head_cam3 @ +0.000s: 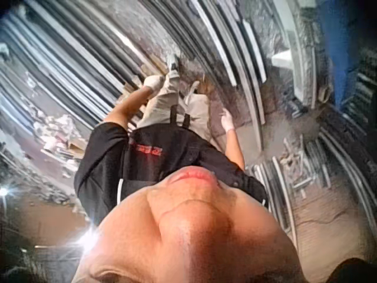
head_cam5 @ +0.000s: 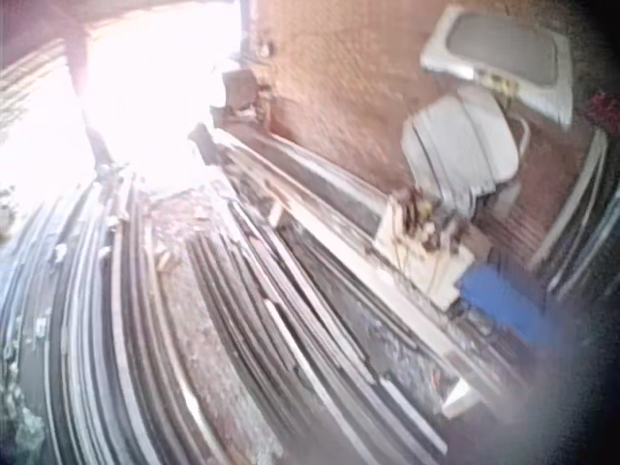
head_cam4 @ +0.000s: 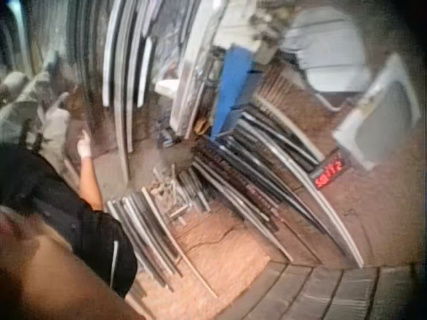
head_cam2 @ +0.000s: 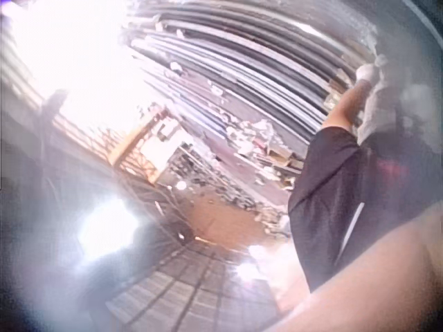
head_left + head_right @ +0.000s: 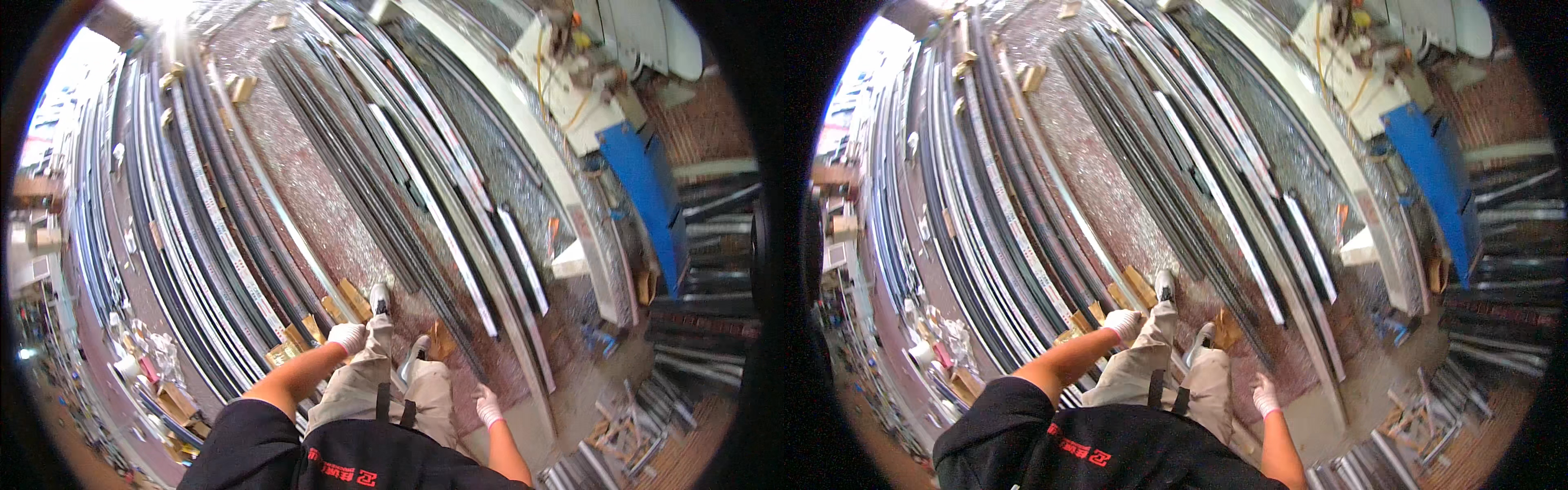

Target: The person sorts and organizes long metal profiles on the floor, then moves to a cutting machine to cut a profile. The person handles the profiles by hand and uses a cutting machine.

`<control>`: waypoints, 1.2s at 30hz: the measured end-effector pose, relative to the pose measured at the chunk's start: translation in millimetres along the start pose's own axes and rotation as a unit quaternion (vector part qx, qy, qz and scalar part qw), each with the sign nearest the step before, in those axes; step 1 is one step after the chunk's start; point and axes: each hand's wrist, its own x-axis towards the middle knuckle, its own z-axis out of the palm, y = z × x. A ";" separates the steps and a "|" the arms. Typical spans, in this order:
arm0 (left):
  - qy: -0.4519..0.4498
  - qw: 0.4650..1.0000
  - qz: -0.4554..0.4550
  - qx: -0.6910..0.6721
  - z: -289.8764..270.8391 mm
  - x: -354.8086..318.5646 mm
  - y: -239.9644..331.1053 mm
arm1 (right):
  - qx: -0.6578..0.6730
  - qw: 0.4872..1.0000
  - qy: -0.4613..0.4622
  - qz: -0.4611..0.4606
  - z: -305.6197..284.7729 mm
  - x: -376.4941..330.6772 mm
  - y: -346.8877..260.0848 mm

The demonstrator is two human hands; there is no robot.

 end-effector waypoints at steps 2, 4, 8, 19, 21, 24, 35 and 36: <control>-0.012 0.999 0.004 0.035 -36.0 -14.9 -19.9 | -0.088 0.996 0.000 -0.022 -15.3 -5.5 -0.5; 0.009 0.998 -0.013 0.060 -70.4 -38.7 -50.0 | -0.117 0.992 -0.041 -0.011 -18.5 -5.7 -8.8; 0.131 0.987 -0.090 0.023 -102.7 -111.9 -91.6 | -0.302 0.942 -0.133 -0.058 -9.7 -7.4 -54.2; 0.106 0.967 -0.105 -0.208 162.4 -226.6 -80.9 | -0.364 0.904 -0.070 -0.214 -47.3 -17.4 -105.9; 0.118 0.915 -0.128 -0.363 211.0 -219.5 -77.1 | -0.443 0.852 -0.115 -0.254 -44.1 5.0 -81.4; 0.103 0.909 -0.137 -0.380 237.3 -220.4 -73.3 | -0.458 0.842 -0.164 -0.234 -49.6 39.3 -64.2; 0.150 0.890 -0.168 -0.397 26.7 -154.6 -167.5 | -0.399 0.874 -0.093 -0.260 35.1 55.1 -321.3; 0.158 0.892 -0.161 -0.393 4.4 -144.8 -177.3 | -0.433 0.854 -0.104 -0.270 49.8 57.2 -350.8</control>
